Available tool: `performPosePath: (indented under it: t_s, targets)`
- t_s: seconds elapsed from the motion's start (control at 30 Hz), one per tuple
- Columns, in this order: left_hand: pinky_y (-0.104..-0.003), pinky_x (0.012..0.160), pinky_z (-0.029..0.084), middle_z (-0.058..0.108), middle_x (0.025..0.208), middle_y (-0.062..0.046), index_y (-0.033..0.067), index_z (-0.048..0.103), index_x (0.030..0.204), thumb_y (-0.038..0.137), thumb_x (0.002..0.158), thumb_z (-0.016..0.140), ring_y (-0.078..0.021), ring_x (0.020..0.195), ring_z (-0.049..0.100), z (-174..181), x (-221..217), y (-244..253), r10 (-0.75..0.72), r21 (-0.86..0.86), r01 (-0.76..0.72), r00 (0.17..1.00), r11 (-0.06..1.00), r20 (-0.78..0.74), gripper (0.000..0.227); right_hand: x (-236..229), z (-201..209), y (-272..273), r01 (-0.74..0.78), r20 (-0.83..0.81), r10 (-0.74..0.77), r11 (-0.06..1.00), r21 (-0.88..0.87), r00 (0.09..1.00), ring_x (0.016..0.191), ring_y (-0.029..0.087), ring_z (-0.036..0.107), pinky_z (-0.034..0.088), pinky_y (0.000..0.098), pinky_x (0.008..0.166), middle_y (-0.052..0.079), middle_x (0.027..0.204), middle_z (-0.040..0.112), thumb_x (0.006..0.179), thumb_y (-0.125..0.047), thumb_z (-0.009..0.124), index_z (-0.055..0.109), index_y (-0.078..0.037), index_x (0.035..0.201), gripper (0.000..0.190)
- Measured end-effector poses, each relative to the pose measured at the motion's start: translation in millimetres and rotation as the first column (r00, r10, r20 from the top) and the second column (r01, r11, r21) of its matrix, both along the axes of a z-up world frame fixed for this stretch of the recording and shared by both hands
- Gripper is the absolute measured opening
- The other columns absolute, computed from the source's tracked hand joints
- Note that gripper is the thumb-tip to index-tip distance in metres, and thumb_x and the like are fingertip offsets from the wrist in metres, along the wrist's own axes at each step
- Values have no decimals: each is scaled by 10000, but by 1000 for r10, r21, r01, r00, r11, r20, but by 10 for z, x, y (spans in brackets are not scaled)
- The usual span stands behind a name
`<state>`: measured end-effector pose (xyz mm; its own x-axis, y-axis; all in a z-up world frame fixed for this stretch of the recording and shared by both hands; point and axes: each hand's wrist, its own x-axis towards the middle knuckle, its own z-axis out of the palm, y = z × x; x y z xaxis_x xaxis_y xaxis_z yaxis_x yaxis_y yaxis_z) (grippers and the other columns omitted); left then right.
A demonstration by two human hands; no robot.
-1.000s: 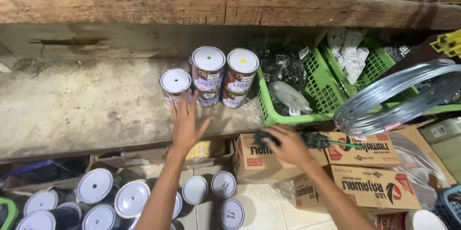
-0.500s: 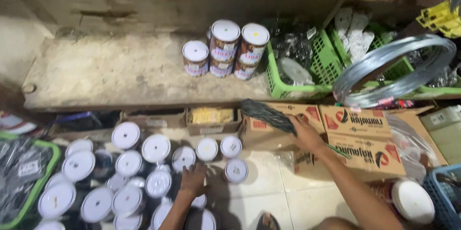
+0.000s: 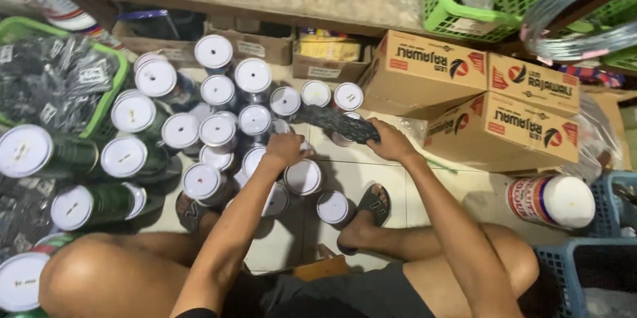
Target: The person sits on the floor and wipes the exterior of several paint cans using a dark cloth. They pick up each can, clean it thoroughly, and then place it on a wooden shelf above. The process is repeated for multiple cans.
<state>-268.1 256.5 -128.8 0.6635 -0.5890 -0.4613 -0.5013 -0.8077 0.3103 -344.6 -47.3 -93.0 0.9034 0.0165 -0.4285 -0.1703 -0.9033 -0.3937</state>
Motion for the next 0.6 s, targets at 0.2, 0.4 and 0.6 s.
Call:
performPosePath:
  t_s: [0.2, 0.4, 0.6]
  targets:
    - [-567, 1049, 455, 733, 1179, -235, 96, 683, 1293, 528, 907, 648, -422, 1163, 682, 420, -179, 322, 64, -93, -73, 993, 993, -96, 581, -191, -219, 159, 111, -81, -102, 988, 106, 991, 1203, 447, 631, 516, 572, 1008, 246, 1281, 650, 895, -293, 666, 459, -148, 1465, 623]
    - [-537, 1077, 429, 686, 1269, -238, 85, 684, 1285, 445, 881, 742, -425, 1232, 629, 754, -279, 833, 232, -236, -238, 971, 942, -52, 544, -341, -133, 276, 59, -236, -32, 993, 106, 971, 1214, 498, 618, 503, 586, 1035, 326, 1275, 653, 872, -304, 683, 487, -118, 1459, 647]
    - [-550, 1052, 469, 641, 1310, -216, 129, 664, 1305, 509, 811, 801, -428, 1255, 592, 740, -354, 916, 266, -245, -272, 962, 930, -58, 639, -409, -1108, 155, -103, -509, 102, 994, 27, 855, 1214, 503, 623, 533, 564, 1007, 336, 1304, 640, 832, -369, 707, 458, -155, 1490, 735]
